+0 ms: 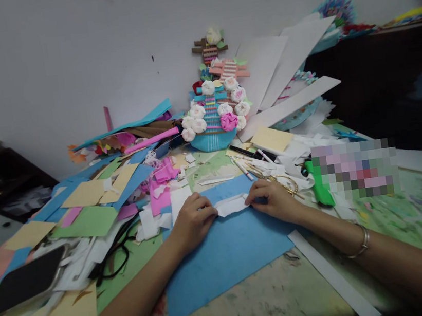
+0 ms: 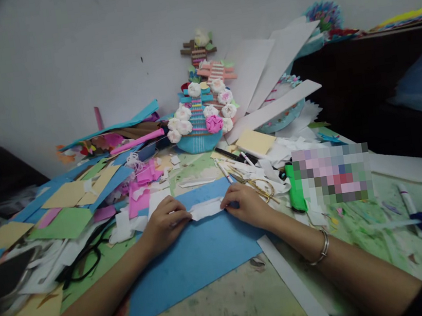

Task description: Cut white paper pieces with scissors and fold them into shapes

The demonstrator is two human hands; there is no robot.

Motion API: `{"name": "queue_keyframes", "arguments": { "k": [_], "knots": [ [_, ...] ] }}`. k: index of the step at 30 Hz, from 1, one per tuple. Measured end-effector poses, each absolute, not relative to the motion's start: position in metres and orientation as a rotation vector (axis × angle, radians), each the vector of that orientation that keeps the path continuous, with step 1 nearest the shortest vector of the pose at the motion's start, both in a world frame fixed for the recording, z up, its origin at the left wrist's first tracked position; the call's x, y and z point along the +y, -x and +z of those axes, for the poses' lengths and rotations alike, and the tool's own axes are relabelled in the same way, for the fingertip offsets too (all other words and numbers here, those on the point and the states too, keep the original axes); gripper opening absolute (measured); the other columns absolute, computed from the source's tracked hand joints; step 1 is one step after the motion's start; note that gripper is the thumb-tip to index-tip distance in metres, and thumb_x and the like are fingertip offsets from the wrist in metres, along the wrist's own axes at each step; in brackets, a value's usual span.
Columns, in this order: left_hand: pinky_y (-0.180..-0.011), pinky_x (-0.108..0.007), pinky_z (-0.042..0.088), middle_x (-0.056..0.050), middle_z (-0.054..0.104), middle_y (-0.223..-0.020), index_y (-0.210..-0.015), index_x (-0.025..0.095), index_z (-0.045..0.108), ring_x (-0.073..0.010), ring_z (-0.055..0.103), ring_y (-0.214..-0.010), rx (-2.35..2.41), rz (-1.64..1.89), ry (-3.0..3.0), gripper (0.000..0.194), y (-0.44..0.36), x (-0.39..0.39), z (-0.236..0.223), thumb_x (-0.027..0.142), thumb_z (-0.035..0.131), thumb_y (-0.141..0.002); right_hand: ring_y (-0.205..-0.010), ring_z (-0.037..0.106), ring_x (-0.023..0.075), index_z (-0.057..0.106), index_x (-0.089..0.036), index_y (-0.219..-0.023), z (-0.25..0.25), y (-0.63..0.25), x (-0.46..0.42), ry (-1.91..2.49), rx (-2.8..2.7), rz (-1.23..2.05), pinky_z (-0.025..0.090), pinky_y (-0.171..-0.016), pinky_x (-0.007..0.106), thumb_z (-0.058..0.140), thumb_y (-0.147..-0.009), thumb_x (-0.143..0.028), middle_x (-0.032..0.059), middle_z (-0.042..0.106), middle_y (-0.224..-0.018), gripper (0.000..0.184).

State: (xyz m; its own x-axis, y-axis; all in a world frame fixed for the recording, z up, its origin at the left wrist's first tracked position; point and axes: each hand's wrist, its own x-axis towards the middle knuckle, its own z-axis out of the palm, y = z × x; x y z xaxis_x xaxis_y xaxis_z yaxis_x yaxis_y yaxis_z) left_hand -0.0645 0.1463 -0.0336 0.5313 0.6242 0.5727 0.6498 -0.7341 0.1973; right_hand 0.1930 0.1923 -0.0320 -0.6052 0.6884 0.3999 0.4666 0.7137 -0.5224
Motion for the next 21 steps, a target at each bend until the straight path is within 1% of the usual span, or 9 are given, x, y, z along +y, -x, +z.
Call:
{"name": "queue_keyframes", "arguments": {
  "k": [7,11,14,18,21],
  "knots": [
    [-0.072,-0.03,0.046,-0.005,0.063,-0.081,-0.08,0.016,0.063,-0.0171,0.056,-0.08,-1.303,-1.03,2.91,0.014,0.065,0.147,-0.036,0.005,0.055,-0.083,-0.08,0.061,0.018,0.074,-0.02,-0.083,-0.033,-0.197,0.196,0.874,-2.374,0.527,0.046,-0.074,0.031,0.062,-0.076,-0.004,0.0053,0.064,-0.083,0.021],
    [-0.071,-0.03,0.045,-0.005,0.064,-0.08,-0.081,0.016,0.062,-0.0171,0.056,-0.079,-1.226,-1.009,2.931,0.017,0.069,0.152,-0.037,0.005,0.051,-0.085,-0.081,0.061,0.0176,0.073,-0.019,-0.085,-0.033,-0.197,0.199,0.864,-2.383,0.565,0.047,-0.074,0.03,0.062,-0.078,-0.005,0.0057,0.065,-0.084,0.019],
    [-0.071,-0.031,0.044,-0.006,0.065,-0.082,-0.085,0.016,0.064,-0.0172,0.056,-0.08,-1.143,-1.012,2.926,0.019,0.072,0.155,-0.038,0.005,0.049,-0.087,-0.08,0.061,0.0171,0.072,-0.019,-0.085,-0.034,-0.198,0.201,0.869,-2.378,0.566,0.047,-0.073,0.029,0.062,-0.079,-0.008,0.0056,0.066,-0.084,0.016],
    [-0.071,-0.031,0.043,-0.005,0.066,-0.082,-0.092,0.017,0.065,-0.0167,0.057,-0.079,-1.052,-1.04,2.913,0.021,0.072,0.157,-0.036,0.004,0.049,-0.087,-0.082,0.059,0.0182,0.071,-0.018,-0.089,-0.036,-0.199,0.202,0.851,-2.378,0.493,0.048,-0.075,0.031,0.061,-0.082,-0.014,0.0069,0.065,-0.086,0.012],
    [-0.071,-0.031,0.044,-0.005,0.067,-0.082,-0.094,0.017,0.065,-0.0164,0.057,-0.078,-1.044,-1.067,2.887,0.022,0.072,0.157,-0.036,0.003,0.048,-0.087,-0.084,0.058,0.0195,0.069,-0.016,-0.094,-0.037,-0.199,0.201,0.835,-2.359,0.42,0.049,-0.076,0.033,0.061,-0.083,-0.017,0.0088,0.064,-0.089,0.014]
  ]
}}
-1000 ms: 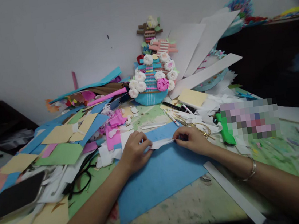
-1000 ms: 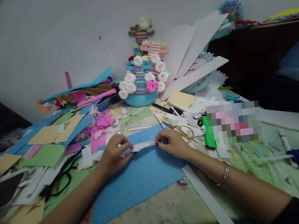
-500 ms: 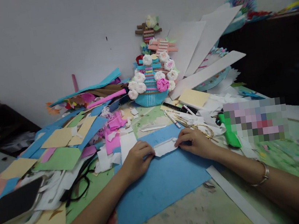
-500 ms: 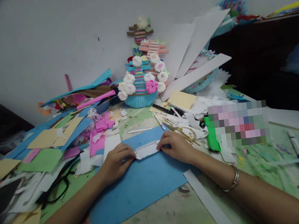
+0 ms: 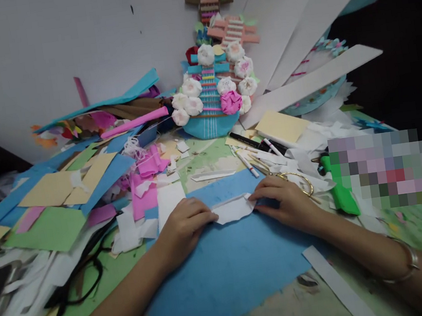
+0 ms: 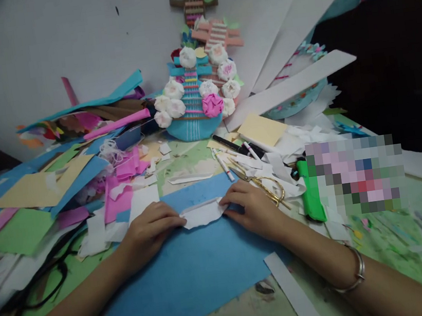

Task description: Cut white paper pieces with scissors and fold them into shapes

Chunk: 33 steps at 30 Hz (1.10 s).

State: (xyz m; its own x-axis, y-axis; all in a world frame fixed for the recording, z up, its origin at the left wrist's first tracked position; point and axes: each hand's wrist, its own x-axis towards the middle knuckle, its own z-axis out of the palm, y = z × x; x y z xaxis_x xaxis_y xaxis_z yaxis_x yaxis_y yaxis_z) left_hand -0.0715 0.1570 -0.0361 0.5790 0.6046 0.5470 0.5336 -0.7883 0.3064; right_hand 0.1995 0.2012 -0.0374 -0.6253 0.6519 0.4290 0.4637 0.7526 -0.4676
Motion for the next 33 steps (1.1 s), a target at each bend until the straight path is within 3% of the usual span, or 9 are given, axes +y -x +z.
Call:
{"name": "queue_keyframes", "arguments": {
  "k": [7,18,33],
  "knots": [
    [-0.072,-0.032,0.045,-0.005,0.067,-0.083,-0.097,0.017,0.064,-0.0166,0.06,-0.079,1.087,1.032,-2.626,0.017,0.0707,0.1558,-0.0396,0.009,0.052,-0.088,-0.08,0.058,0.0211,0.069,-0.018,-0.099,-0.0405,-0.2011,0.1981,0.913,-2.324,0.27,0.049,-0.071,0.035,0.062,-0.083,-0.022,0.0095,0.064,-0.086,0.018],
    [-0.072,-0.033,0.049,-0.005,0.069,-0.088,-0.099,0.019,0.065,-0.0174,0.063,-0.081,1.119,1.043,-2.617,0.02,0.0714,0.1554,-0.0371,0.008,0.054,-0.086,-0.082,0.055,0.0184,0.072,-0.02,-0.098,-0.0364,-0.2023,0.1966,0.841,-2.45,0.378,0.046,-0.072,0.033,0.056,-0.088,-0.02,0.0087,0.061,-0.09,0.018],
    [-0.075,-0.037,0.052,-0.008,0.067,-0.094,-0.096,0.017,0.067,-0.0196,0.061,-0.085,1.183,0.941,-2.679,0.016,0.0642,0.147,-0.0385,0.012,0.058,-0.083,-0.081,0.061,0.0175,0.075,-0.028,-0.091,-0.0371,-0.2021,0.1945,0.875,-2.363,0.5,0.05,-0.069,0.031,0.057,-0.087,-0.021,0.0064,0.067,-0.091,0.02]
  ]
}}
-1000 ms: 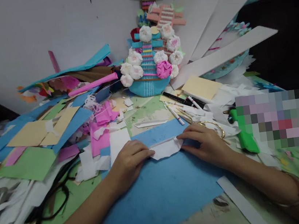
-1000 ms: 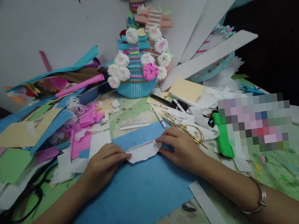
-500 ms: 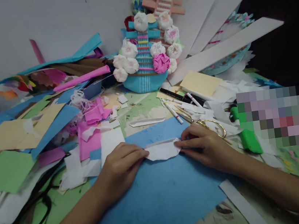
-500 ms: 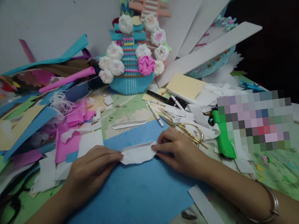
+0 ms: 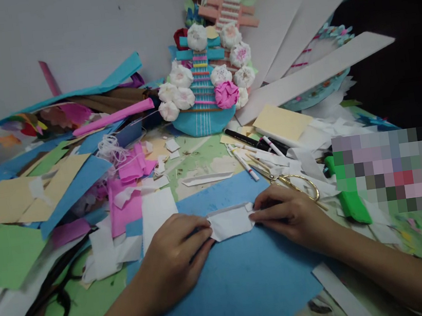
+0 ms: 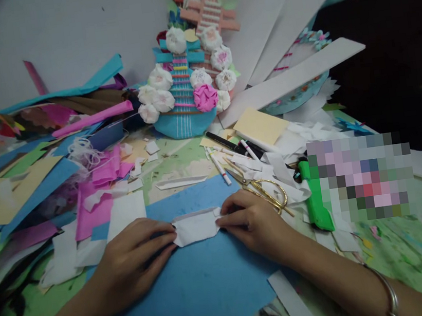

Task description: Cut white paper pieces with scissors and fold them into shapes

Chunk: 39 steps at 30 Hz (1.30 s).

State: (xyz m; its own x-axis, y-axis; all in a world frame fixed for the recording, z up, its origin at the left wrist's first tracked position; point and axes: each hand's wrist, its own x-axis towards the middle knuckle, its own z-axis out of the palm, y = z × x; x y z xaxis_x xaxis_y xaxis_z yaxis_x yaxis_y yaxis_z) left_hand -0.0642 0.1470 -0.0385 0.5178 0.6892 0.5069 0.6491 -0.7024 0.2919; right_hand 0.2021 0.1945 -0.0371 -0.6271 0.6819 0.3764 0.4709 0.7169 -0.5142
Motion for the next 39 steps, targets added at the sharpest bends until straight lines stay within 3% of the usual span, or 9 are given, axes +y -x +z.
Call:
{"name": "queue_keyframes", "arguments": {
  "k": [14,21,25,39],
  "knots": [
    [-0.072,-0.035,0.055,-0.007,0.069,-0.092,-0.088,0.017,0.066,-0.019,0.064,-0.082,1.237,0.959,-2.687,0.012,0.06,0.145,-0.037,0.014,0.055,-0.085,-0.084,0.062,0.0187,0.072,-0.024,-0.084,-0.036,-0.196,0.189,1.005,-2.262,0.611,0.051,-0.075,0.033,0.059,-0.081,-0.014,0.0054,0.066,-0.091,0.017],
    [-0.08,-0.031,0.054,-0.006,0.064,-0.102,-0.083,0.019,0.063,-0.0175,0.063,-0.093,1.331,0.945,-2.391,0.009,0.059,0.146,-0.04,0.014,0.055,-0.083,-0.085,0.06,0.0185,0.07,-0.023,-0.082,-0.034,-0.194,0.189,1.046,-2.225,0.703,0.049,-0.077,0.033,0.059,-0.08,-0.012,0.005,0.065,-0.091,0.015],
    [-0.079,-0.033,0.053,-0.007,0.059,-0.103,-0.074,0.019,0.059,-0.0189,0.06,-0.095,1.385,0.899,-2.275,0.009,0.058,0.148,-0.036,0.013,0.055,-0.08,-0.085,0.059,0.0181,0.069,-0.021,-0.079,-0.034,-0.193,0.189,1.071,-2.212,0.7,0.047,-0.079,0.034,0.06,-0.078,-0.011,0.0042,0.064,-0.09,0.014],
    [-0.083,-0.038,0.048,-0.009,0.055,-0.102,-0.071,0.017,0.052,-0.0219,0.056,-0.098,1.486,0.881,-2.237,0.011,0.048,0.147,-0.037,0.012,0.051,-0.08,-0.081,0.056,0.0184,0.065,-0.018,-0.073,-0.035,-0.186,0.188,1.114,-2.173,0.688,0.043,-0.075,0.033,0.06,-0.078,-0.012,0.0049,0.062,-0.085,0.009]
  ]
}}
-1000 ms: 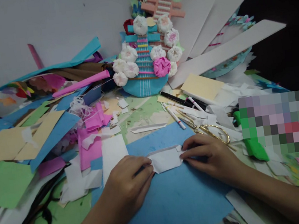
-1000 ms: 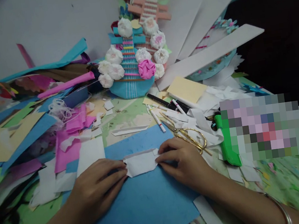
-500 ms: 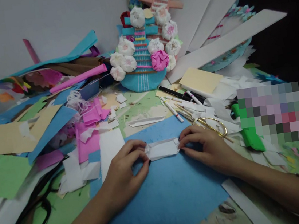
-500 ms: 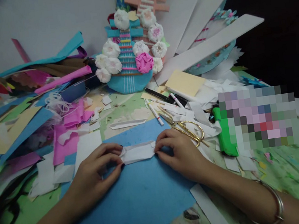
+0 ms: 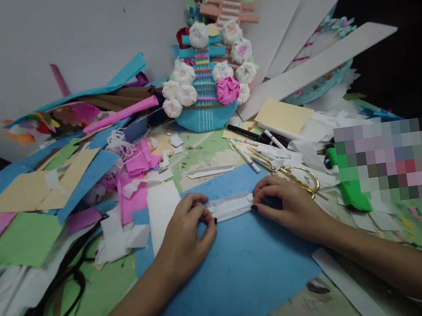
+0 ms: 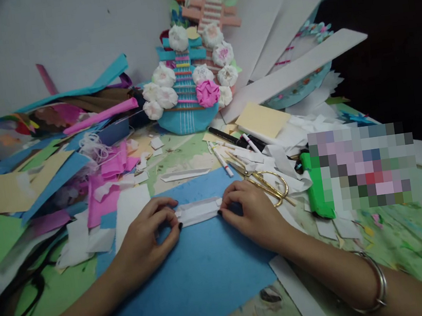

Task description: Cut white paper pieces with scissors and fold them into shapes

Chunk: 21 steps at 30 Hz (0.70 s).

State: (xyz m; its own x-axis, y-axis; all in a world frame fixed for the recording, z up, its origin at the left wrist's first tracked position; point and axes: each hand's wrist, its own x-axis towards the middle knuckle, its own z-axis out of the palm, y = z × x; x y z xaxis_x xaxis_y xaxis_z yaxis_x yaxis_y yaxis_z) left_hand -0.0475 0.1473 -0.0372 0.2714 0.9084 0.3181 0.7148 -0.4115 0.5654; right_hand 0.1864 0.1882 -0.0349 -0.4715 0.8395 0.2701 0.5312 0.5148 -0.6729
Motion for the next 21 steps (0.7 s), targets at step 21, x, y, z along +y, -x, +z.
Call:
{"name": "queue_keyframes", "arguments": {
  "k": [21],
  "knots": [
    [-0.086,-0.04,0.046,-0.009,0.05,-0.103,-0.078,0.018,0.044,-0.023,0.05,-0.105,1.526,0.852,-2.174,0.014,0.0399,0.1458,-0.0374,0.004,0.048,-0.077,-0.083,0.05,0.0168,0.056,-0.016,-0.077,-0.0323,-0.1779,0.1836,1.163,-2.133,0.653,0.04,-0.074,0.031,0.054,-0.072,0.001,0.003,0.053,-0.087,0.019]
  ]
}}
